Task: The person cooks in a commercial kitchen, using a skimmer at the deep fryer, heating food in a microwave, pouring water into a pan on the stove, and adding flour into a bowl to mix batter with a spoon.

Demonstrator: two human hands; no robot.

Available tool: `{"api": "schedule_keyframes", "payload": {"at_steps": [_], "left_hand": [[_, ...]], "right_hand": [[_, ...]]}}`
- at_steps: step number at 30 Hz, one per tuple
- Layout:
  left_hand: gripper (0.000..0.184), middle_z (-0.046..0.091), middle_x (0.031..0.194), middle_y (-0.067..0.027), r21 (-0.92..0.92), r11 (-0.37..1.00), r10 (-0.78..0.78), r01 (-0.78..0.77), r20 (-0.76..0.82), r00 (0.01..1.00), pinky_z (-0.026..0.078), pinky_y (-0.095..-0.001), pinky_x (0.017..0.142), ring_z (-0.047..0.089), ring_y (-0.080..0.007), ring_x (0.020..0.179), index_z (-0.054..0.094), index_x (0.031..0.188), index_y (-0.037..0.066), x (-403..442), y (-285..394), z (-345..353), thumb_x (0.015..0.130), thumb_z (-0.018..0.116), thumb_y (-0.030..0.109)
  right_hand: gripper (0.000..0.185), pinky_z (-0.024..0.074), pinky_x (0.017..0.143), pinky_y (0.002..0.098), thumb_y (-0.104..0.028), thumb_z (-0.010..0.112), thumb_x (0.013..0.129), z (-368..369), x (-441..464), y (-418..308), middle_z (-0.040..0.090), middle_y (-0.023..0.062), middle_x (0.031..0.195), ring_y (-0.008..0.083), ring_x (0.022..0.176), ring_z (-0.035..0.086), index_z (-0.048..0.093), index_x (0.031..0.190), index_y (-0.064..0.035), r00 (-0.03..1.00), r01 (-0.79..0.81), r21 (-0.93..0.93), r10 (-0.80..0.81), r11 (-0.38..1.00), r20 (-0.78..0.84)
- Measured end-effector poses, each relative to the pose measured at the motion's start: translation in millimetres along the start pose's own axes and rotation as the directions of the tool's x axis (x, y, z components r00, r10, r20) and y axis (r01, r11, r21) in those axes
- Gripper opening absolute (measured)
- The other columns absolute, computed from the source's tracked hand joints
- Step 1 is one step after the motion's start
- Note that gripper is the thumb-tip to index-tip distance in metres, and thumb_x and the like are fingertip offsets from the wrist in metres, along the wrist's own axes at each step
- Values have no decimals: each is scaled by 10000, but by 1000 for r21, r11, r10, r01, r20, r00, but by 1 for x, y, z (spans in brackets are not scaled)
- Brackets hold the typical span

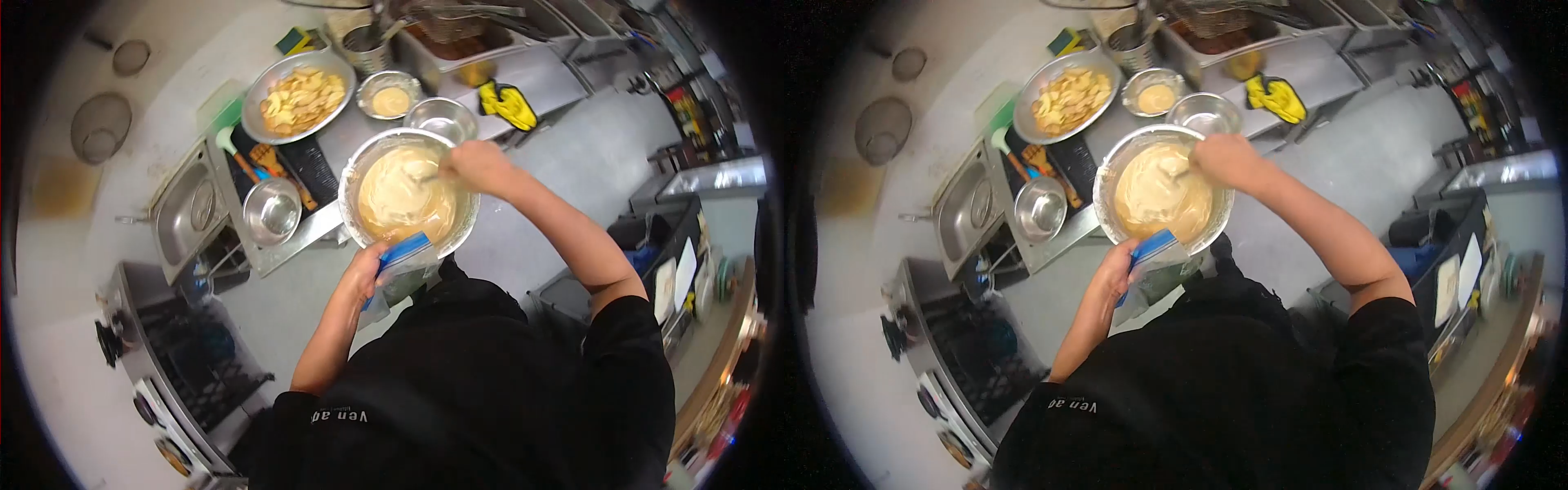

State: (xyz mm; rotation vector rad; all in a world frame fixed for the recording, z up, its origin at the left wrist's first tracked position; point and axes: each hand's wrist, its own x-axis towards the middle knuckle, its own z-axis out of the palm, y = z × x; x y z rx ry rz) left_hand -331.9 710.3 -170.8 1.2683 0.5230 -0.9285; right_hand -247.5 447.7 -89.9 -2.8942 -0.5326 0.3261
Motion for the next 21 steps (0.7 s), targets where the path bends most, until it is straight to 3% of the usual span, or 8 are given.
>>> {"api": "schedule_keyframes", "payload": {"at_steps": [2, 4, 6, 8, 9, 14, 16, 21], "left_hand": [[223, 515, 536, -10, 62, 998, -11, 8, 48, 999, 239, -237, 285, 354, -89, 320, 617, 807, 30, -6, 8, 17, 837, 487, 209], [233, 516, 576, -28, 176, 984, -30, 13, 96, 995, 243, -248, 302, 378, -96, 351, 598, 804, 1, -11, 17, 43, 830, 457, 184], [232, 520, 582, -27, 215, 976, -65, 26, 173, 983, 244, -245, 300, 382, -96, 355, 601, 826, -4, -3, 21, 72, 829, 459, 179], [233, 524, 588, -26, 266, 964, -99, 28, 256, 961, 245, -243, 298, 386, -95, 359, 605, 848, -9, 10, 29, 107, 827, 461, 174], [237, 526, 589, -26, 272, 962, -92, 16, 270, 958, 242, -240, 296, 385, -95, 358, 608, 865, -12, 18, 33, 123, 828, 464, 172], [227, 539, 540, -15, 407, 913, -176, 26, 336, 925, 287, -225, 283, 406, -92, 329, 627, 822, 5, 62, 50, 221, 831, 457, 153], [219, 533, 535, -16, 460, 888, -216, 7, 403, 889, 284, -227, 287, 406, -95, 332, 623, 783, 13, 85, 54, 266, 825, 457, 149], [215, 530, 537, -13, 520, 853, -293, 41, 414, 862, 274, -224, 298, 399, -94, 338, 615, 746, 37, 148, 54, 389, 831, 458, 157]], "right_hand": [[158, 488, 612, 432, -272, 621, 748, -11, -36, 11, 637, 117, 697, 311, 687, 626, 687, 767, -130, 999, -14, 29, 15, 999, -41], [207, 503, 671, 427, -306, 616, 728, -32, -72, 35, 652, 149, 757, 309, 759, 640, 688, 747, -114, 966, -245, -13, 246, 969, 83], [174, 504, 679, 417, -276, 616, 733, -34, -98, 59, 655, 143, 773, 304, 768, 640, 688, 754, -119, 923, -383, -29, 384, 923, 10], [158, 495, 644, 409, -267, 608, 759, -16, -113, 86, 650, 99, 744, 288, 727, 627, 698, 834, -160, 945, -297, -57, 285, 953, -160], [145, 493, 627, 407, -258, 600, 760, -16, -126, 87, 650, 91, 739, 287, 708, 623, 700, 821, -173, 943, -296, 53, 301, 954, -140], [161, 494, 710, 383, -185, 592, 731, -60, -191, 149, 644, 79, 782, 251, 809, 625, 704, 846, -179, 909, -417, -26, 417, 909, 16], [192, 457, 763, 345, -157, 561, 723, -65, -204, 191, 592, 27, 812, 201, 906, 562, 706, 843, -196, 937, -77, -227, -8, 971, -350], [152, 410, 738, 305, -146, 545, 710, -86, -230, 336, 534, -6, 808, 166, 905, 501, 676, 782, -169, 902, 25, -351, -173, 936, -396]]}}
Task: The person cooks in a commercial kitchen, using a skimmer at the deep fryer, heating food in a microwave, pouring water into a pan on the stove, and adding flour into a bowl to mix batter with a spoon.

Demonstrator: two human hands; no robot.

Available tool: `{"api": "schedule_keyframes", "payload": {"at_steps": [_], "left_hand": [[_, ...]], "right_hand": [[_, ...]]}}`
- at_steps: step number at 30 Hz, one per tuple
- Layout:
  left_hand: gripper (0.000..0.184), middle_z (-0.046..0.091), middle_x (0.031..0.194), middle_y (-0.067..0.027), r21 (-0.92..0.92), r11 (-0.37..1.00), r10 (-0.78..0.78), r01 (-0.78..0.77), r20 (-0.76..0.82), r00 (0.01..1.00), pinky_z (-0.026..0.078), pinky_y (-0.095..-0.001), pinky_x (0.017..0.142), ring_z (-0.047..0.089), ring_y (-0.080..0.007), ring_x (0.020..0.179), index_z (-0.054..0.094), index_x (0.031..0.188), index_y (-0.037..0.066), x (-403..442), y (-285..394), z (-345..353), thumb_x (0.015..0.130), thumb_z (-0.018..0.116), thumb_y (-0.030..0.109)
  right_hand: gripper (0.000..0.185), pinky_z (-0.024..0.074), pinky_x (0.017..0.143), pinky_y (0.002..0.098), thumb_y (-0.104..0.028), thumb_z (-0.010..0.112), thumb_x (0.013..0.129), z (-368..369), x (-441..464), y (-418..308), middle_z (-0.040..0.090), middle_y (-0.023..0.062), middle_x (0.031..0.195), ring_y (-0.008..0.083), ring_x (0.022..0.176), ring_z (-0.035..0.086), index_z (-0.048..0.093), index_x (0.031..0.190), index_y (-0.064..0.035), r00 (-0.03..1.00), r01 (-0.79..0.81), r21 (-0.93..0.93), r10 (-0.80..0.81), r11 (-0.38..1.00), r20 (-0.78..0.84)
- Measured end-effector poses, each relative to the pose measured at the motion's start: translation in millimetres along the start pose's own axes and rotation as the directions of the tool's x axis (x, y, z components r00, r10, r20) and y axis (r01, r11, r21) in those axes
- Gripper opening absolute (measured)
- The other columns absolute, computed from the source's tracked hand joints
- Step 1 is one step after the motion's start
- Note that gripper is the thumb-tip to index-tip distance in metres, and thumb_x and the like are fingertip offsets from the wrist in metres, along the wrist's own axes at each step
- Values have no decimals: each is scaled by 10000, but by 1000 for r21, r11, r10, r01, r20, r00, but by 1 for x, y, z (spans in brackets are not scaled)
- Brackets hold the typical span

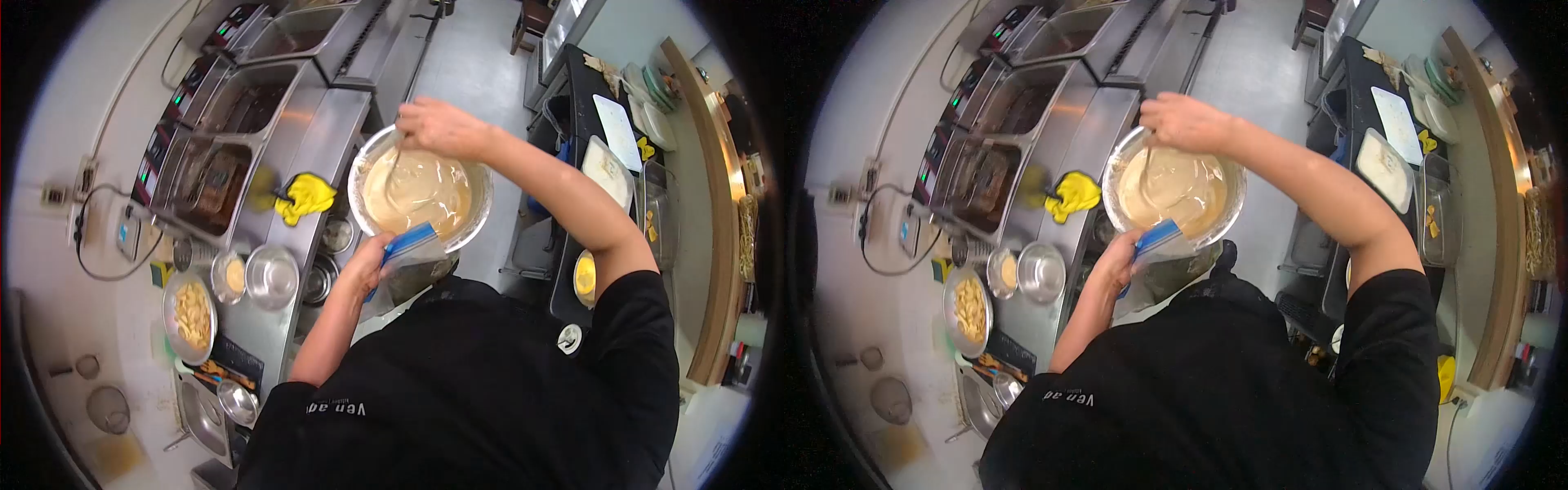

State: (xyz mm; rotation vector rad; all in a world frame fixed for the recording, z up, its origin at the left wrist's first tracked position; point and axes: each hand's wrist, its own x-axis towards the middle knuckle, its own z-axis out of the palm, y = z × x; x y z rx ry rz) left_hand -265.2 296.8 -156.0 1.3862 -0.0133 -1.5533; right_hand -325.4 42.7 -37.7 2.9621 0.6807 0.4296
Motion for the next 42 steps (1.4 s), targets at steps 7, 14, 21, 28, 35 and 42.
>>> {"api": "schedule_keyframes", "payload": {"at_steps": [7, 14, 21, 28, 35, 42], "left_hand": [[223, 495, 510, -23, -32, 999, 15, -14, 39, 999, 234, -248, 297, 348, -104, 316, 591, 751, 23, 137, 114, 112, 826, 458, 186], [205, 503, 522, -32, -76, 997, -15, 25, 122, 992, 244, -250, 291, 355, -112, 314, 578, 761, 22, 313, 223, 205, 822, 459, 178], [218, 503, 526, -42, 5, 998, -62, 62, 198, 978, 265, -258, 284, 372, -114, 307, 560, 765, 13, 475, 352, 299, 839, 437, 176], [247, 519, 515, -32, 210, 976, -117, 52, 310, 944, 281, -237, 271, 378, -109, 294, 584, 743, 39, 620, 500, 394, 857, 422, 186], [227, 571, 586, -37, 166, 985, -92, 41, 318, 943, 353, -229, 288, 480, -104, 359, 603, 798, 26, 795, 634, 502, 847, 444, 180], [247, 599, 681, -59, 38, 995, -95, 88, 251, 963, 365, -243, 326, 507, -118, 422, 607, 830, 17, 940, 788, 601, 853, 443, 200]], "right_hand": [[93, 402, 718, 306, -151, 570, 714, -13, -142, 181, 541, -22, 771, 151, 829, 525, 653, 754, -154, 896, -388, -304, 433, 870, 95], [102, 440, 617, 357, -57, 561, 654, -18, -242, 270, 564, 77, 671, 241, 675, 584, 641, 712, -81, 554, -767, -290, 818, 573, 152], [113, 520, 621, 397, -148, 593, 677, 25, -277, 429, 627, 167, 679, 309, 672, 641, 642, 674, -46, 250, -944, -155, 936, 293, 248], [165, 510, 646, 413, -246, 576, 758, 44, -346, 654, 644, 145, 734, 306, 711, 639, 687, 779, -125, 78, -984, -130, 956, 119, 283], [127, 504, 644, 395, -178, 568, 728, 96, -424, 898, 636, 110, 684, 276, 701, 640, 690, 759, -162, 208, -964, -119, 954, 237, 215], [167, 506, 646, 390, -247, 575, 786, 84, -474, 1159, 647, 117, 734, 288, 718, 639, 697, 812, -137, 199, -952, -193, 959, 238, 201]]}}
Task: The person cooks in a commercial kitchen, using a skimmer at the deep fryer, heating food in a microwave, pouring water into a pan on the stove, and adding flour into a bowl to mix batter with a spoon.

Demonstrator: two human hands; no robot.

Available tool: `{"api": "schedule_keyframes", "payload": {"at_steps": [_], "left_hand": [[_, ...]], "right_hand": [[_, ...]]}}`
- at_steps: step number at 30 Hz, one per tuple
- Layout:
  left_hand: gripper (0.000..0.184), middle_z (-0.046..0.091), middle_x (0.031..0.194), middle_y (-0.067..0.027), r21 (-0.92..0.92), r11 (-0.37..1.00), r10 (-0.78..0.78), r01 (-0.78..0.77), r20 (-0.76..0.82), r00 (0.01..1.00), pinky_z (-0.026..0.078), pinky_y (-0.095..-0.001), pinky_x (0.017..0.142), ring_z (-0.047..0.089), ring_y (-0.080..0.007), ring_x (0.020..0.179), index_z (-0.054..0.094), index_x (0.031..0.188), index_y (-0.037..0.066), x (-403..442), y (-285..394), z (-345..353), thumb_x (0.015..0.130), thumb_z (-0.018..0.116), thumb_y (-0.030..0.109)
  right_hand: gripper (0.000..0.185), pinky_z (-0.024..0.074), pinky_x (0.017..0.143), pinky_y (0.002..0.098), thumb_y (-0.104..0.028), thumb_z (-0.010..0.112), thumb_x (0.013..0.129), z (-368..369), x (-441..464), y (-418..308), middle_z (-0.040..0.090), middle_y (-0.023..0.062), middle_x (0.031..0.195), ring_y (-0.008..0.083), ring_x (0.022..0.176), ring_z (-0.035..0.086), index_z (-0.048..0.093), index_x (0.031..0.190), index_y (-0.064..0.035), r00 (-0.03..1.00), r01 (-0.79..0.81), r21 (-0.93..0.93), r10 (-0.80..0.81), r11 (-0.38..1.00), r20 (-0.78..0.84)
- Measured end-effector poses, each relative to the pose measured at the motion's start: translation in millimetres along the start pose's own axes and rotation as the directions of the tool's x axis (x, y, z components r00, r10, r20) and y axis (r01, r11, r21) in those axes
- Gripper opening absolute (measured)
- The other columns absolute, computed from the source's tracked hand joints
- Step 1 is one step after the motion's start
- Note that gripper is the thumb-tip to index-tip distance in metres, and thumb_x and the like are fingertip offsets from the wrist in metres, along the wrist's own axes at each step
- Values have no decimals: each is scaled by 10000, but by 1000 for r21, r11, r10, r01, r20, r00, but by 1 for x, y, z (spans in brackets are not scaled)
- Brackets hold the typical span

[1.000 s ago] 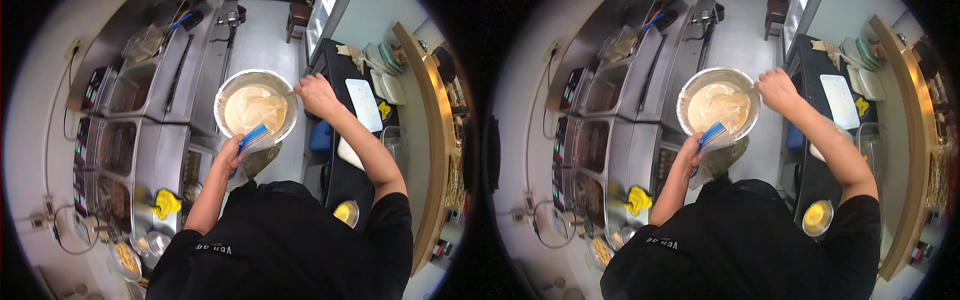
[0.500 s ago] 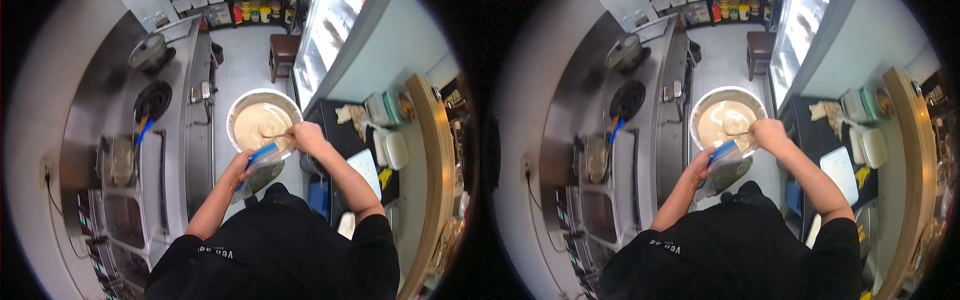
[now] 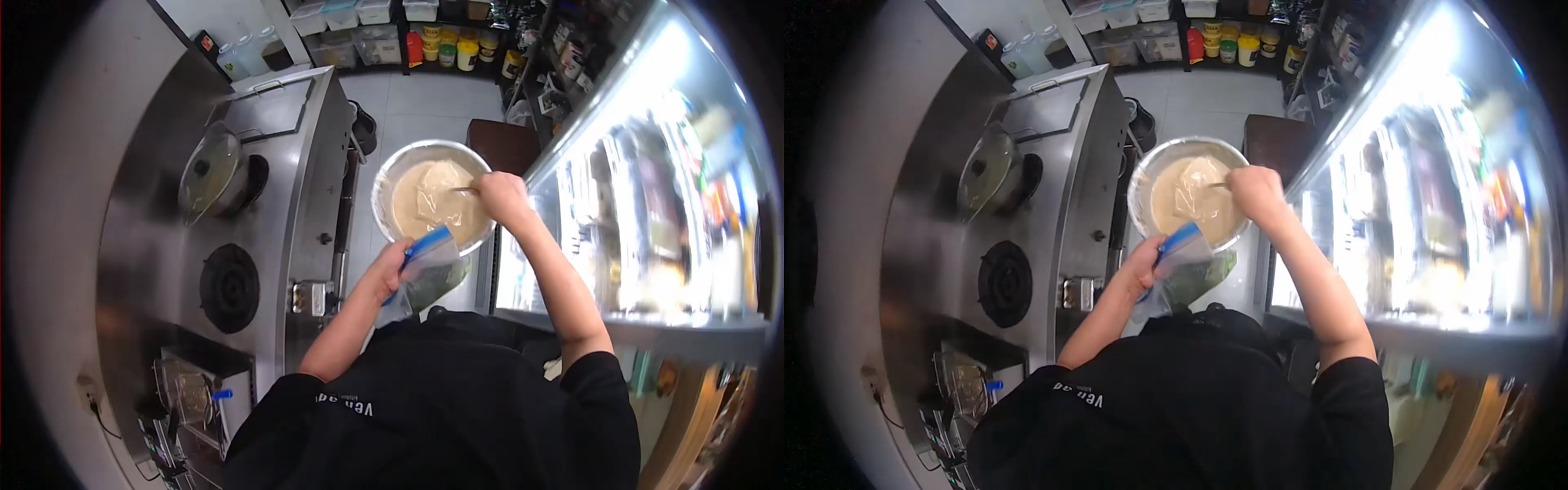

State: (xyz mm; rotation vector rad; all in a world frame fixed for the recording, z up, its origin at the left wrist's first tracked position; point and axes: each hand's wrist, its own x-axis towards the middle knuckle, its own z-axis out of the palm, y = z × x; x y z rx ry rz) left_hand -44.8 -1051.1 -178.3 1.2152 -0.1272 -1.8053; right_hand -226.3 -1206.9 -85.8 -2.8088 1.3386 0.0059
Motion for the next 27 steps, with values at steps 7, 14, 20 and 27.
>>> {"api": "schedule_keyframes", "payload": {"at_steps": [7, 14, 20, 27], "left_hand": [[252, 604, 701, -60, -85, 996, 10, -16, -61, 998, 374, -212, 325, 516, -102, 432, 598, 849, 21, 156, 179, 29, 875, 411, 188], [244, 557, 597, -39, -22, 995, 95, -94, 52, 994, 351, -205, 310, 488, -109, 402, 582, 806, 26, 315, 347, 14, 865, 439, 214], [218, 519, 559, -33, -45, 986, 157, -161, -98, 983, 294, -228, 295, 446, -116, 373, 557, 756, 31, 441, 466, 3, 841, 462, 207], [232, 464, 508, -38, -109, 970, 184, -216, -252, 950, 261, -266, 303, 387, -135, 346, 552, 691, 32, 550, 600, 5, 822, 476, 208]], "right_hand": [[168, 509, 686, 395, -193, 602, 732, -23, 241, 82, 661, 115, 800, 281, 789, 643, 705, 862, -169, 993, 47, -18, -45, 999, 105], [171, 499, 727, 386, -264, 634, 740, -32, 470, 134, 663, 125, 855, 290, 824, 637, 709, 850, -157, 979, 129, 43, -134, 991, 152], [199, 496, 676, 423, -293, 602, 773, 10, 667, 168, 663, 105, 820, 296, 777, 633, 709, 886, -169, 902, 396, 129, -412, 909, 130], [218, 506, 678, 429, -270, 626, 742, 1, 878, 189, 651, 171, 765, 319, 759, 641, 690, 771, -64, 885, 424, 133, -441, 896, 147]]}}
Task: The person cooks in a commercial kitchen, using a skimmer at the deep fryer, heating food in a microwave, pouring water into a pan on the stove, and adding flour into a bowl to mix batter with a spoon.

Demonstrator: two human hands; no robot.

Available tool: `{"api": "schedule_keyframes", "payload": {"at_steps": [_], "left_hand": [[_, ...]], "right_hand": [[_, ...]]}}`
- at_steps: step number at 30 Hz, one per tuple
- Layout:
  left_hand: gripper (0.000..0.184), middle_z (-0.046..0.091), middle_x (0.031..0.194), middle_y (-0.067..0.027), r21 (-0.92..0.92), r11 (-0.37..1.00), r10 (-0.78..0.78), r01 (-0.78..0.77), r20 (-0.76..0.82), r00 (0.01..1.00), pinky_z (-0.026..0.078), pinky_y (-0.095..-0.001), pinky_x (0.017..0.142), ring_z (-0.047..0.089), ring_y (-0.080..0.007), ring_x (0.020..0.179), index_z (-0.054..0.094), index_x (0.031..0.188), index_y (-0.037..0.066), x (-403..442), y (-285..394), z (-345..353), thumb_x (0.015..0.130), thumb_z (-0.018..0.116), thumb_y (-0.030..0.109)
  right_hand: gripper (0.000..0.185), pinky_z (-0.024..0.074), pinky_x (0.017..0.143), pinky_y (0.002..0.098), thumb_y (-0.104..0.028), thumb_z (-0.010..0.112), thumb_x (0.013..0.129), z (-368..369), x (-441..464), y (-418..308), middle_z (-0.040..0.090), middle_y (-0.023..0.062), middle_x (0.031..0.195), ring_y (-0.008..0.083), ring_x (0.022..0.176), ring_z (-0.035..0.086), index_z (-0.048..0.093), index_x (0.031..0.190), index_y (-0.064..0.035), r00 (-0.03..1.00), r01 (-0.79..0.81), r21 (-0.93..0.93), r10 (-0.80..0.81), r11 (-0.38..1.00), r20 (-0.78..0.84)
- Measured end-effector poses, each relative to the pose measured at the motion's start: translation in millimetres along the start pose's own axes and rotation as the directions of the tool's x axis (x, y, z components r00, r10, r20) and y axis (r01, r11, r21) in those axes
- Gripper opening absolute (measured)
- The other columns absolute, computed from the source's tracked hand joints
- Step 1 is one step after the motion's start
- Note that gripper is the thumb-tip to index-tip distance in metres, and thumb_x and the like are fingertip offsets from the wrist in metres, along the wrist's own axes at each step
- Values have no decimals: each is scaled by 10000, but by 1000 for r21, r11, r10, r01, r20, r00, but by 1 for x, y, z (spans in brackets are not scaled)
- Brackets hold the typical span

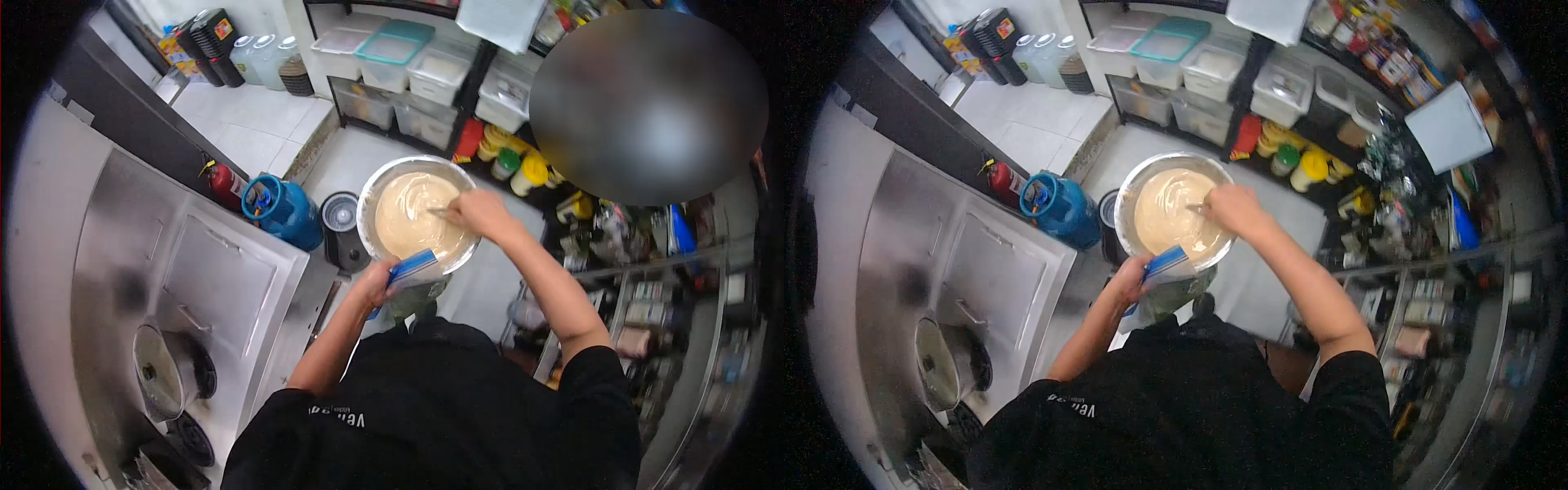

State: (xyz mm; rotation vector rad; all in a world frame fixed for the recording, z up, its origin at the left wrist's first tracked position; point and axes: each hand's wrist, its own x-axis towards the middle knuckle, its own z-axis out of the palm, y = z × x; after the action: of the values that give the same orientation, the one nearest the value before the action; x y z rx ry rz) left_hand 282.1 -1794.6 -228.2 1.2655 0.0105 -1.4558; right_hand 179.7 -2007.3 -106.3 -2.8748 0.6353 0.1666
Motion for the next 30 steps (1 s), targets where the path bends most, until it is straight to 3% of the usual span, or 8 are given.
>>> {"api": "schedule_keyframes", "payload": {"at_steps": [3, 6, 7, 9, 14, 21, 28, 30], "left_hand": [[236, 484, 520, -44, -78, 995, 51, -56, -69, 996, 259, -271, 305, 394, -133, 345, 565, 699, 17, 55, 46, -6, 824, 478, 196], [237, 496, 530, -46, -146, 982, 102, -123, -143, 984, 266, -274, 311, 404, -132, 353, 576, 710, 8, 108, 95, -16, 825, 480, 193], [237, 499, 533, -46, -155, 978, 117, -140, -150, 982, 268, -275, 314, 407, -131, 356, 578, 713, 7, 127, 103, -6, 825, 481, 193], [237, 498, 538, -41, -179, 977, 78, -114, -198, 977, 275, -275, 319, 414, -130, 367, 586, 724, 5, 160, 122, -5, 821, 490, 199], [217, 519, 622, -44, -265, 960, 10, -86, -277, 961, 307, -271, 340, 448, -123, 417, 597, 844, -13, 232, 201, -14, 799, 516, 183], [266, 599, 824, -112, -307, 944, -5, -116, -366, 931, 465, -295, 589, 566, -169, 664, 601, 915, -43, 307, 267, -52, 775, 546, 177], [257, 605, 821, -97, -404, 896, -39, -184, -484, 874, 461, -296, 658, 559, -164, 720, 631, 876, -33, 380, 324, -77, 760, 583, 192], [251, 603, 818, -93, -478, 861, -97, -174, -490, 866, 460, -292, 654, 557, -161, 719, 627, 876, -33, 389, 352, -77, 755, 588, 184]], "right_hand": [[205, 501, 653, 421, -324, 632, 742, -18, 84, 16, 650, 142, 755, 315, 718, 635, 708, 813, -148, 983, 75, -173, -43, 982, 181], [214, 502, 653, 416, -328, 650, 721, -48, 188, 35, 648, 149, 750, 318, 713, 636, 705, 786, -132, 970, 182, -38, -173, 983, 169], [231, 503, 654, 406, -332, 661, 717, -54, 215, 69, 651, 149, 760, 315, 709, 637, 702, 782, -114, 991, 91, -95, -81, 991, 105], [225, 495, 721, 441, -261, 627, 751, -73, 291, 90, 645, 195, 809, 343, 791, 627, 684, 806, -50, 999, 32, 51, -31, 998, -20], [183, 481, 732, 447, -220, 608, 778, -41, 481, 166, 642, 197, 811, 359, 801, 619, 664, 809, -49, 976, 130, 95, -111, 987, -187], [155, 483, 752, 453, -174, 587, 796, 21, 736, 160, 638, 207, 847, 368, 821, 619, 635, 823, -29, 936, 247, 154, -195, 957, -293], [256, 489, 786, 452, -212, 596, 794, 60, 908, 114, 638, 217, 910, 372, 877, 619, 595, 1001, -60, 975, 189, 40, -182, 981, -125], [475, 479, 825, 456, -285, 660, 763, 64, 931, 116, 617, 249, 983, 372, 950, 600, 501, 1132, -30, 983, 185, -34, -184, 982, 29]]}}
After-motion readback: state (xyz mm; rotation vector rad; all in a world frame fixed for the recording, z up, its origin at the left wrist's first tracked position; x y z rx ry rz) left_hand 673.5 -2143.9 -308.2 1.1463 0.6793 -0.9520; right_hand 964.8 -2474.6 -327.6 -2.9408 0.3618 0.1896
